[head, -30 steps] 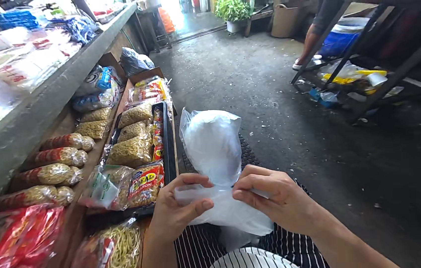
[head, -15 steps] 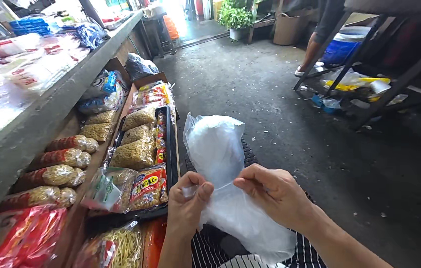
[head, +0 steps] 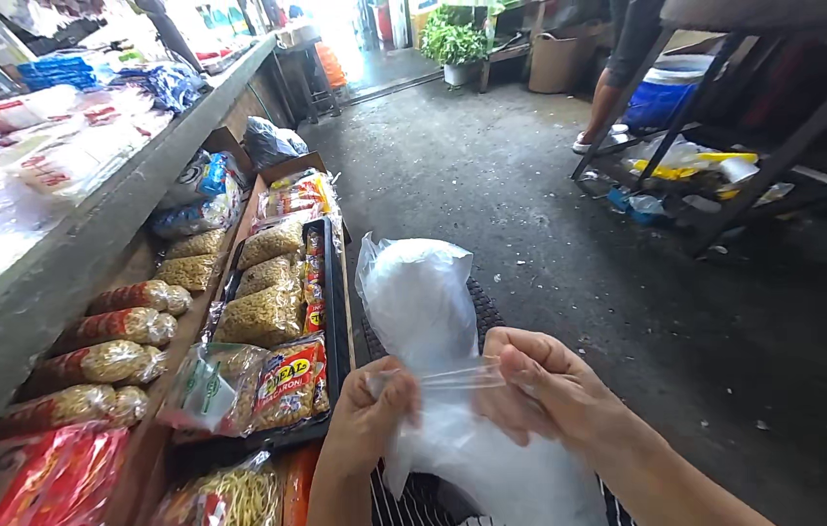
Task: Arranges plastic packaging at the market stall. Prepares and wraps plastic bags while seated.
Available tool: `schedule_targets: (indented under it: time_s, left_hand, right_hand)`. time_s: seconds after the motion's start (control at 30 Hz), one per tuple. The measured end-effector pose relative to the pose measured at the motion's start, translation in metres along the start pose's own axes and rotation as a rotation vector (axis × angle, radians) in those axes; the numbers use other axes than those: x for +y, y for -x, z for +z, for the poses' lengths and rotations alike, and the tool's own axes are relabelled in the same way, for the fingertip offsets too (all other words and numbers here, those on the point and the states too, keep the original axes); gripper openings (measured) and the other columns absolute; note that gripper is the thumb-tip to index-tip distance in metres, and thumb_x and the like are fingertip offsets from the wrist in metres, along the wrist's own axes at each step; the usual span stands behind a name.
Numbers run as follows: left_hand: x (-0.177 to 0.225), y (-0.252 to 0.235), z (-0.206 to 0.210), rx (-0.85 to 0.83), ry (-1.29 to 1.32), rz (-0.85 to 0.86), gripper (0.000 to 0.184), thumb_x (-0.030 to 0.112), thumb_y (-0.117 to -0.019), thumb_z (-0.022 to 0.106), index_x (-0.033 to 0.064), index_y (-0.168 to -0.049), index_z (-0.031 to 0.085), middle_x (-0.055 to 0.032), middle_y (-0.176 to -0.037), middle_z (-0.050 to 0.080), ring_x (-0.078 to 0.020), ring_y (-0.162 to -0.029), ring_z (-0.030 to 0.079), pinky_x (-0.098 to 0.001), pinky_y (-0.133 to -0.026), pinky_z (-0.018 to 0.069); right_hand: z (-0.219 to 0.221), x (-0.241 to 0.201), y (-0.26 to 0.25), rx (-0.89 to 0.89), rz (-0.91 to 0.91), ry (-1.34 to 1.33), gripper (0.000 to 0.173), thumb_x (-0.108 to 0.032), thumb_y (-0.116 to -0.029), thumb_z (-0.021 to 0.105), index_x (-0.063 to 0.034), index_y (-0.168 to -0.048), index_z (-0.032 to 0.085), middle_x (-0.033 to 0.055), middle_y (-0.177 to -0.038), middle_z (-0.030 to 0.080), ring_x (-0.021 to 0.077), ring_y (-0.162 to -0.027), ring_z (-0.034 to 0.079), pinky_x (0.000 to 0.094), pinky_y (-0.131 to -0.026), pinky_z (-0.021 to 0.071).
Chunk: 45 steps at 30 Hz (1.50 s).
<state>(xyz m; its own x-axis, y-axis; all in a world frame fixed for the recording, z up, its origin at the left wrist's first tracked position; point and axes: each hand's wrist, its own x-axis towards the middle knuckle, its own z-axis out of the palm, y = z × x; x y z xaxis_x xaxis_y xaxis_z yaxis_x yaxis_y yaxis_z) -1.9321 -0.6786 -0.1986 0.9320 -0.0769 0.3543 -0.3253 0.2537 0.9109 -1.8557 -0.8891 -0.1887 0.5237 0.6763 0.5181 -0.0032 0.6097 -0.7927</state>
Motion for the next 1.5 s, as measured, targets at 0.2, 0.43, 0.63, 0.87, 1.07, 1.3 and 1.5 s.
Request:
schedule_targets:
  time_s: [0.2, 0.43, 0.63, 0.87, 1.07, 1.3, 1.5]
  left_hand:
    - [0.016, 0.01, -0.033, -0.196, 0.143, 0.078, 0.027, 0.04, -0.1026, 0.057, 0.0223, -0.107, 0.077, 0.0112, -0.094, 0.075, 0.0052, -0.084, 0.068, -0.0132, -0.076, 0.0542]
    - [0.08, -0.054, -0.033, 0.274, -0.346, -0.008, 0.021, 0.008, -0.0975, 0.053, 0.0227, -0.087, 0.062, 0.0158, -0.075, 0.067, 0.0081, -0.067, 0.062, -0.011, -0.063, 0.0529]
    - [0.074, -0.129, -0.047, 0.304, -0.842, -0.138, 0.009, 0.006, -0.0971, 0.064, 0.0008, -0.104, 0.066, 0.0019, -0.073, 0.062, 0.0023, -0.057, 0.052, -0.0177, -0.056, 0.0463]
    - [0.016, -0.1, -0.049, 0.401, -0.571, -0.585, 0.018, 0.004, -0.1058, 0.043, -0.0024, -0.112, 0.058, -0.0009, -0.085, 0.058, -0.003, -0.072, 0.056, -0.0225, -0.069, 0.0506]
    - [-0.064, -0.065, -0.069, 0.33, -0.401, -0.755, 0.015, 0.001, -0.1, 0.055, 0.0012, -0.114, 0.06, -0.0032, -0.087, 0.067, -0.0088, -0.076, 0.065, -0.0301, -0.072, 0.0566]
    - [-0.095, -0.036, -0.058, 0.467, -0.071, -0.674, 0.016, -0.002, -0.1033, 0.044, 0.0049, -0.105, 0.059, 0.0011, -0.075, 0.068, -0.0052, -0.067, 0.067, -0.0239, -0.065, 0.0576]
    - [-0.08, -0.065, -0.072, 0.367, -0.387, -0.644, 0.021, -0.009, -0.0909, 0.061, 0.0016, -0.109, 0.06, -0.0014, -0.086, 0.067, -0.0061, -0.077, 0.066, -0.027, -0.073, 0.0568]
  right_hand:
    - [-0.03, -0.025, 0.005, 0.022, -0.065, 0.154, 0.027, -0.025, -0.1015, 0.063, -0.0217, -0.128, 0.063, -0.0093, -0.096, 0.073, -0.0039, -0.076, 0.066, 0.013, -0.067, 0.0546]
    - [-0.028, -0.036, -0.031, 0.166, -0.193, -0.027, 0.02, -0.015, -0.1007, 0.061, -0.0128, -0.115, 0.075, -0.0012, -0.104, 0.074, 0.0047, -0.082, 0.069, 0.0232, -0.078, 0.0599]
    - [-0.014, -0.032, -0.051, 0.653, 0.025, -0.226, 0.029, 0.003, -0.101, 0.042, 0.0002, -0.109, 0.069, 0.0075, -0.087, 0.073, 0.0115, -0.073, 0.072, 0.0268, -0.074, 0.0635]
    - [-0.03, 0.004, -0.029, 0.737, 0.345, -0.178, 0.022, 0.003, -0.1004, 0.046, 0.0008, -0.112, 0.065, 0.0085, -0.084, 0.073, 0.0165, -0.069, 0.072, 0.0327, -0.067, 0.0636]
    - [-0.058, 0.031, -0.009, 0.652, 0.6, 0.211, 0.018, 0.004, -0.0978, 0.054, -0.0016, -0.114, 0.06, 0.0029, -0.085, 0.068, 0.0082, -0.062, 0.064, 0.0222, -0.053, 0.0531]
    - [-0.08, 0.065, -0.002, 0.685, 0.646, 0.114, 0.014, 0.003, -0.0993, 0.049, -0.0042, -0.105, 0.059, 0.0001, -0.072, 0.064, 0.0057, -0.055, 0.059, 0.0203, -0.052, 0.0493]
    - [-0.09, 0.054, -0.029, 0.655, 0.524, 0.239, 0.017, 0.0, -0.099, 0.054, -0.0016, -0.115, 0.06, 0.0022, -0.081, 0.067, 0.0078, -0.06, 0.062, 0.0234, -0.056, 0.0543]
